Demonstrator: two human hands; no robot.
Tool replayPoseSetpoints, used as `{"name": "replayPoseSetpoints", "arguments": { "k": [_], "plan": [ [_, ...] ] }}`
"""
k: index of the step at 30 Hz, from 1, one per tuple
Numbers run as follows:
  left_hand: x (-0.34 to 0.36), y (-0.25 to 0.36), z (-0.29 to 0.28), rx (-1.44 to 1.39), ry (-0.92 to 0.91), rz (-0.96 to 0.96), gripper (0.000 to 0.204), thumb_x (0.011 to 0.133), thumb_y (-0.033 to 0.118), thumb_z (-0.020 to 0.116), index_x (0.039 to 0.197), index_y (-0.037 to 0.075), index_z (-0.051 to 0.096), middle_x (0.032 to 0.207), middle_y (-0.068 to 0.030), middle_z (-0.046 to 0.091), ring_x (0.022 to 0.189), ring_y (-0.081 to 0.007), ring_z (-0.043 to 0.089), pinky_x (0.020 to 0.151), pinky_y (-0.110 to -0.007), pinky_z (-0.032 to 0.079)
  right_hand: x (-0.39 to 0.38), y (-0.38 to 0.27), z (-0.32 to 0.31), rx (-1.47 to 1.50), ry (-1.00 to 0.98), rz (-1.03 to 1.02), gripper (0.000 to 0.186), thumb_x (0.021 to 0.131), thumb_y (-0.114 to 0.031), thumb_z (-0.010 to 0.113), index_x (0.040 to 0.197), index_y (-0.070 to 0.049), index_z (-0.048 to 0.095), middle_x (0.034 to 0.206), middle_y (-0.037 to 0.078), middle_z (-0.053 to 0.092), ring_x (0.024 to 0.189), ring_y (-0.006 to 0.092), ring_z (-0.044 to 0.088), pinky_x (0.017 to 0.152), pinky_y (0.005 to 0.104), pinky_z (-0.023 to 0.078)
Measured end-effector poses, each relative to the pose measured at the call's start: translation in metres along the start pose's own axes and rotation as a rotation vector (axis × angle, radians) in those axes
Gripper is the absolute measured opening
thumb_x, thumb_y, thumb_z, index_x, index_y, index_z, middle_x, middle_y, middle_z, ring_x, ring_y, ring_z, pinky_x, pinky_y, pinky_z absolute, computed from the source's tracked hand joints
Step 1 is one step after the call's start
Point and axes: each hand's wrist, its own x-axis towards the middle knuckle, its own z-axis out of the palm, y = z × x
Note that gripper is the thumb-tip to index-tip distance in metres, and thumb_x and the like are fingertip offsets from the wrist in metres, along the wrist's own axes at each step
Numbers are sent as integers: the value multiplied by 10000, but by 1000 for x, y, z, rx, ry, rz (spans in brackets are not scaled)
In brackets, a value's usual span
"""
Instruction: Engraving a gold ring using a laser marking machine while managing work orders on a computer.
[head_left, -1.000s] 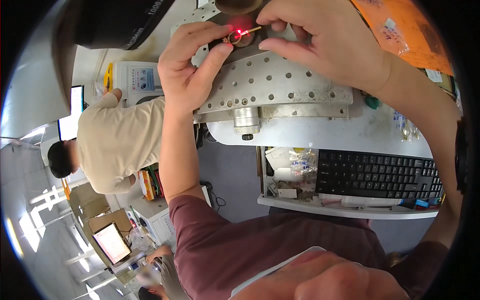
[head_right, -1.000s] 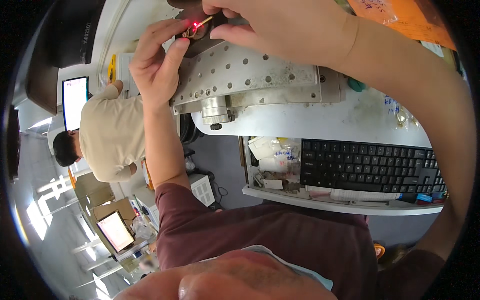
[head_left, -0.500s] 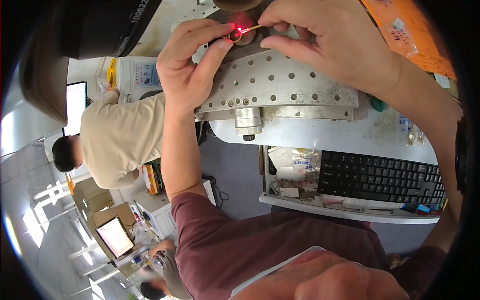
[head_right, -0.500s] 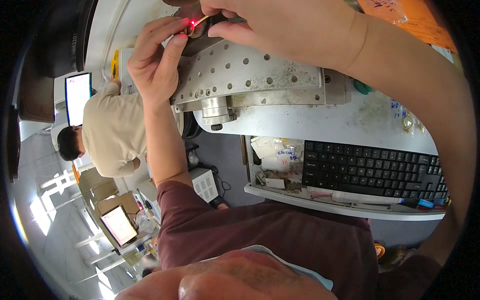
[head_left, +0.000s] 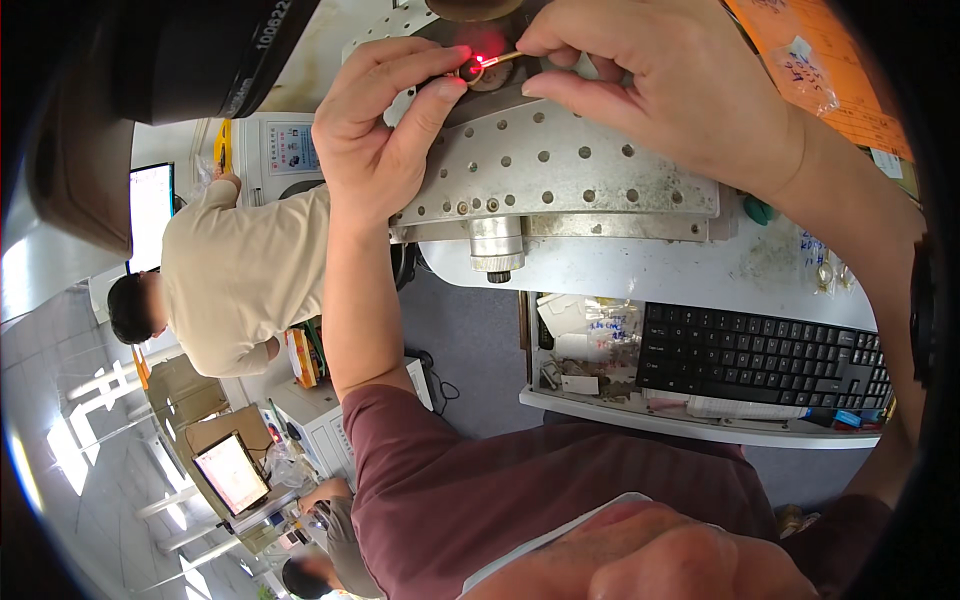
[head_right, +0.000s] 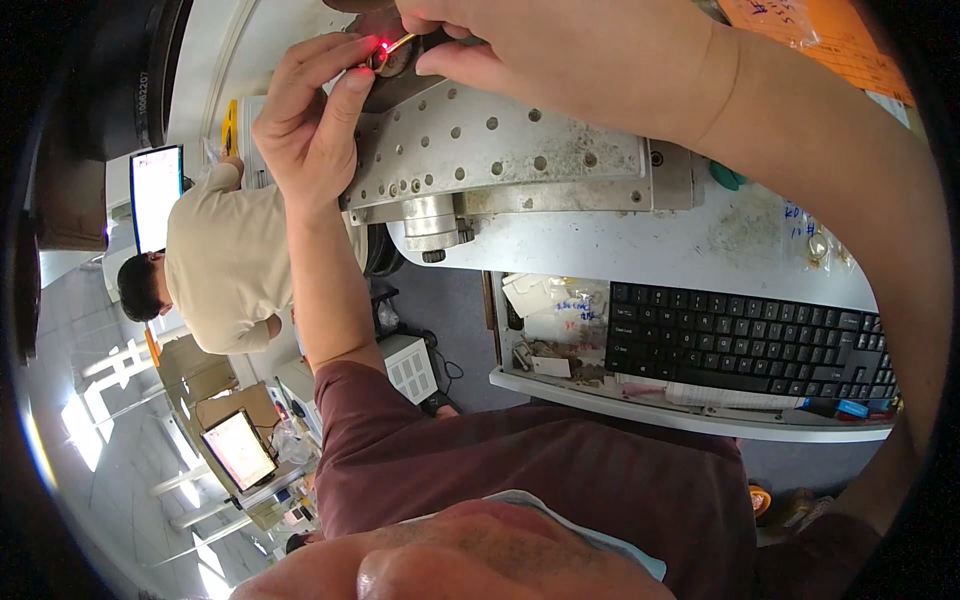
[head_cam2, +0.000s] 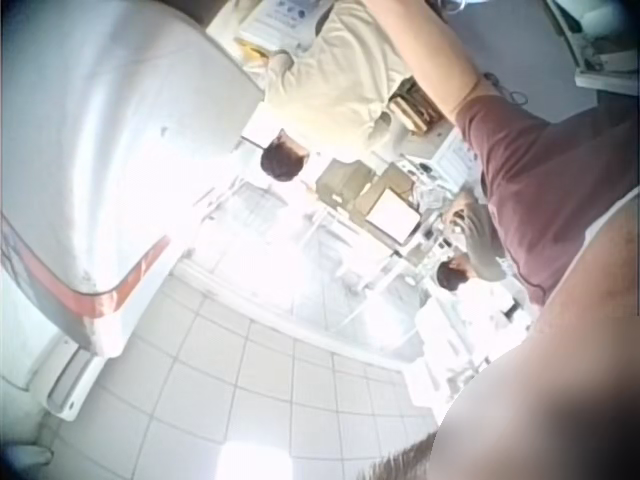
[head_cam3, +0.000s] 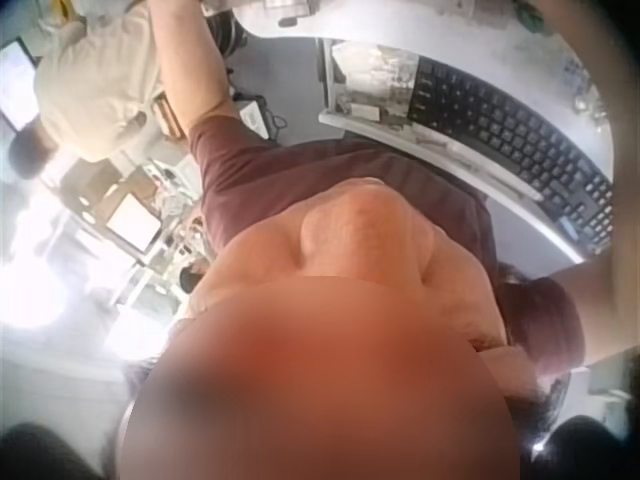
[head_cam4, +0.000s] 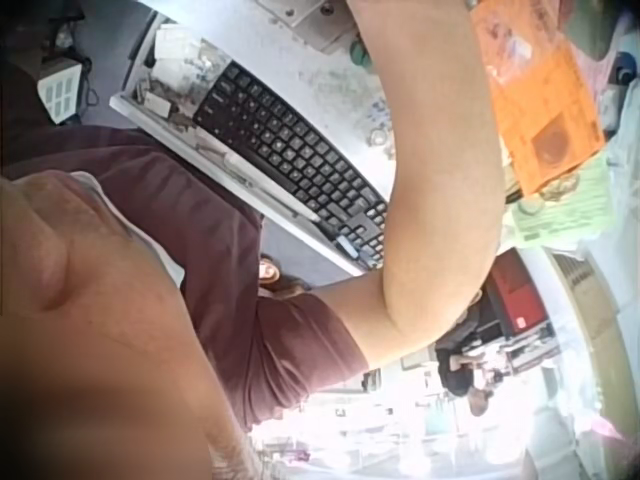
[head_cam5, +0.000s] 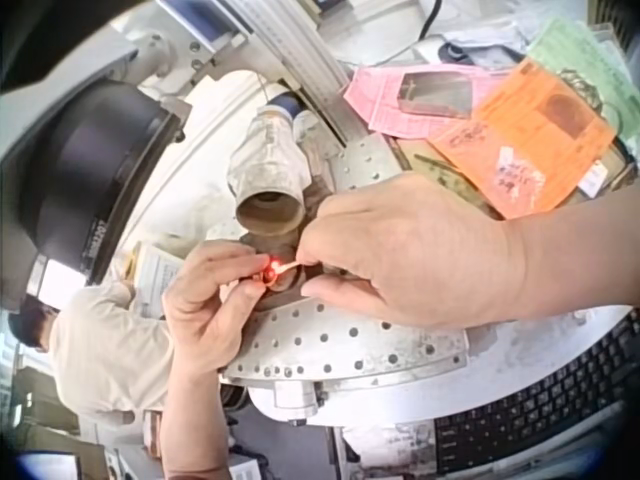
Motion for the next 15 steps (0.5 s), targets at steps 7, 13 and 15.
{"name": "replayPoseSetpoints", "arguments": {
  "k": [7, 13, 15],
  "plan": [
    [0, -3, 4, -13, 18, 6, 210, 860, 18, 826, 1067, -1, 795, 1023, -113, 739, 950, -207, 692, 852, -301, 533, 3, -4, -6, 16, -46, 51, 260, 870, -143, 800, 1034, -29, 634, 856, 110, 650, 747, 312, 684, 634, 399, 549],
    [4, -7, -5, -64, -25, 21, 430, 790, 131, 905, 1168, -4, 751, 1217, -146, 677, 1125, -246, 649, 974, -356, 511, 7, -3, -10, 27, -88, 93, 307, 867, -164, 807, 1074, -42, 615, 857, 117, 640, 769, 331, 687, 632, 414, 546],
    [3, -14, -12, -28, -71, -1, 673, 717, 227, 967, 1287, 0, 691, 1310, -156, 620, 1211, -265, 606, 1044, -379, 481, 6, -2, -10, -145, -203, 108, 336, 879, -196, 799, 1116, -28, 630, 919, 135, 678, 803, 290, 710, 649, 411, 549]
  ]
}}
